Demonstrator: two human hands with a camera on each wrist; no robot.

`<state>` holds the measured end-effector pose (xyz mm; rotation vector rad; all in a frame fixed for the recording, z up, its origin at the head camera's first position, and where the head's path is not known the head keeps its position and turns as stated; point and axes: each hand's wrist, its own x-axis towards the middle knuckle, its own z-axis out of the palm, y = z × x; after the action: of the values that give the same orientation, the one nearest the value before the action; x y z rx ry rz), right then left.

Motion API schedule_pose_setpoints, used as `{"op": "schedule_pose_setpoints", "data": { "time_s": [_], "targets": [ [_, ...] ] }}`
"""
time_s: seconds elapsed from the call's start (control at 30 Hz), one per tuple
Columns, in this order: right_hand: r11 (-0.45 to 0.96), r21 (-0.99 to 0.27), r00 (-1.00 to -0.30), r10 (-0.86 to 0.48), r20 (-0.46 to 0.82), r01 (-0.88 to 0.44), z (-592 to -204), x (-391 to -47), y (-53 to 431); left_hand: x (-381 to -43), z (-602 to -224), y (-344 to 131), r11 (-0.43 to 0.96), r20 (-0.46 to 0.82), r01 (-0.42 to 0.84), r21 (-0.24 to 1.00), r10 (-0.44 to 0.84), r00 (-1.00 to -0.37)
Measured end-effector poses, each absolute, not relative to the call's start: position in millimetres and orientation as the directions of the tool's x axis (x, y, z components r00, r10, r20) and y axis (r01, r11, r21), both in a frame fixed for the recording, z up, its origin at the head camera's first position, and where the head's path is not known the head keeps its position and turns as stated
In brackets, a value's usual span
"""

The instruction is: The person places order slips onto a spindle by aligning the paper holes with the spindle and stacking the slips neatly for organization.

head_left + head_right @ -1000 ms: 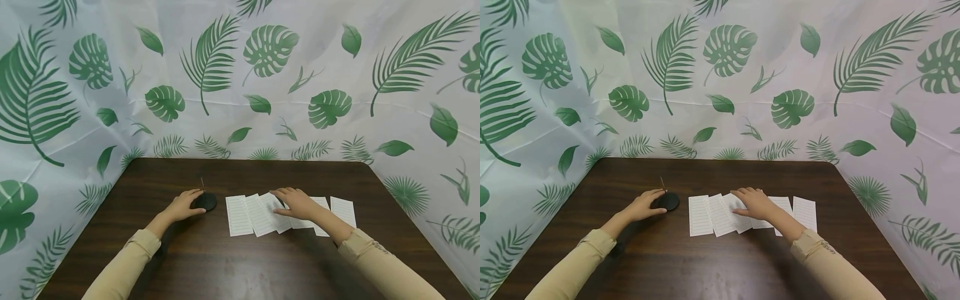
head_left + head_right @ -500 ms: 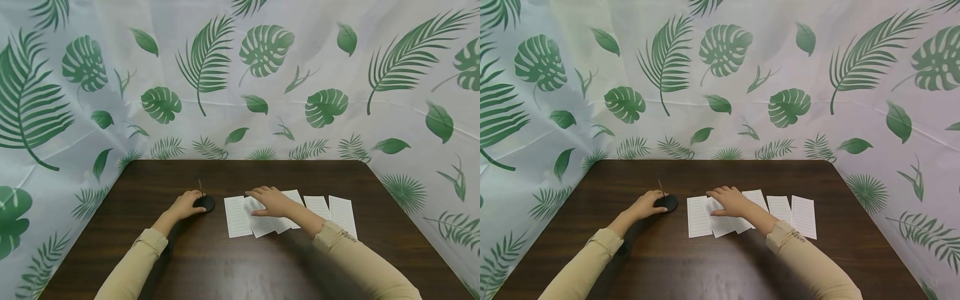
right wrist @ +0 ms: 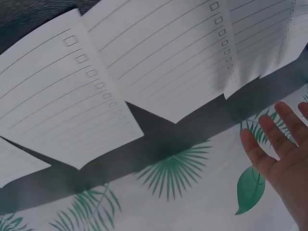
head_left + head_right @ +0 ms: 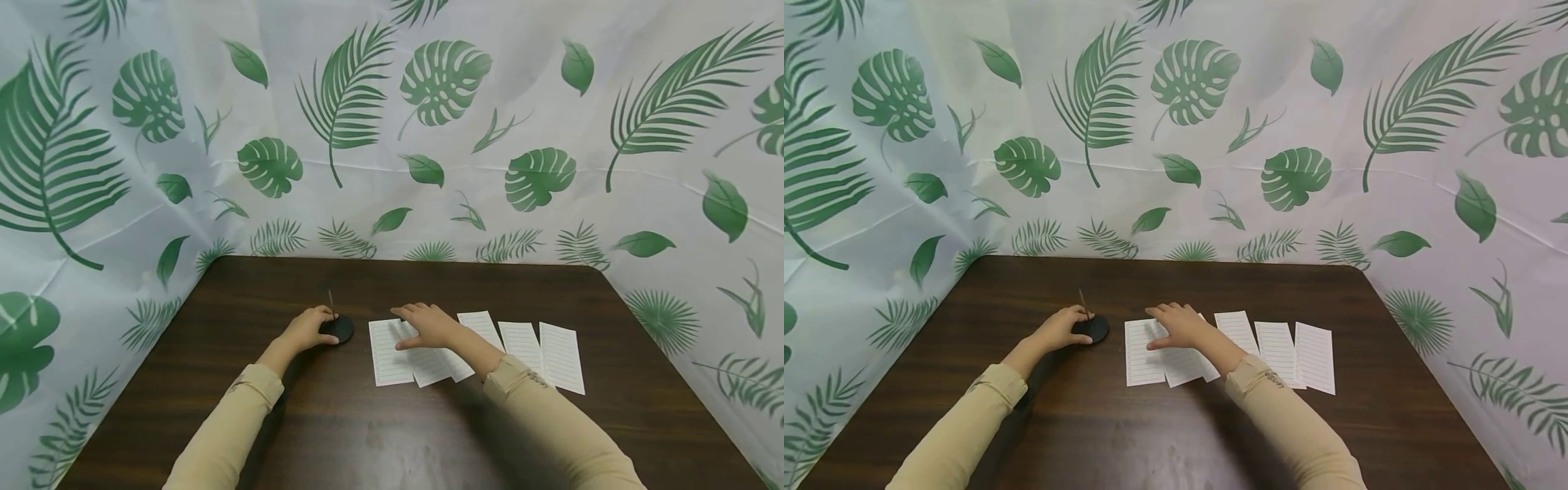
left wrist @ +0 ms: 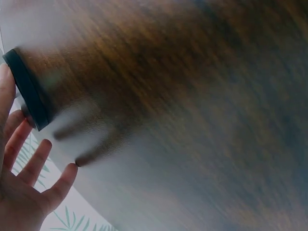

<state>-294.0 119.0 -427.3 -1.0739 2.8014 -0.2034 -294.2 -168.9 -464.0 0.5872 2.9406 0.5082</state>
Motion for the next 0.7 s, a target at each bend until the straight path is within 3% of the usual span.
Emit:
{"op": "schedule_pose_setpoints", "data": {
  "time_s": [0.33,0.7],
  "targets": [
    [0.793,-0.182,-0.773,-0.608,-0.179,-0.581,-437.3,-298.1,106.9,-292.1,-465.4,-165.8,0.868,-0.035,0.351,0.351,0.386,-0.922],
    [0.842,-0.098,-0.812,-0.538,-0.224,-0.531,-448.6,-293.5,91.6,-292.7,-463.1,-167.1,0.867,-0.028,0.358,0.346,0.391,-0.92]
  ]
}}
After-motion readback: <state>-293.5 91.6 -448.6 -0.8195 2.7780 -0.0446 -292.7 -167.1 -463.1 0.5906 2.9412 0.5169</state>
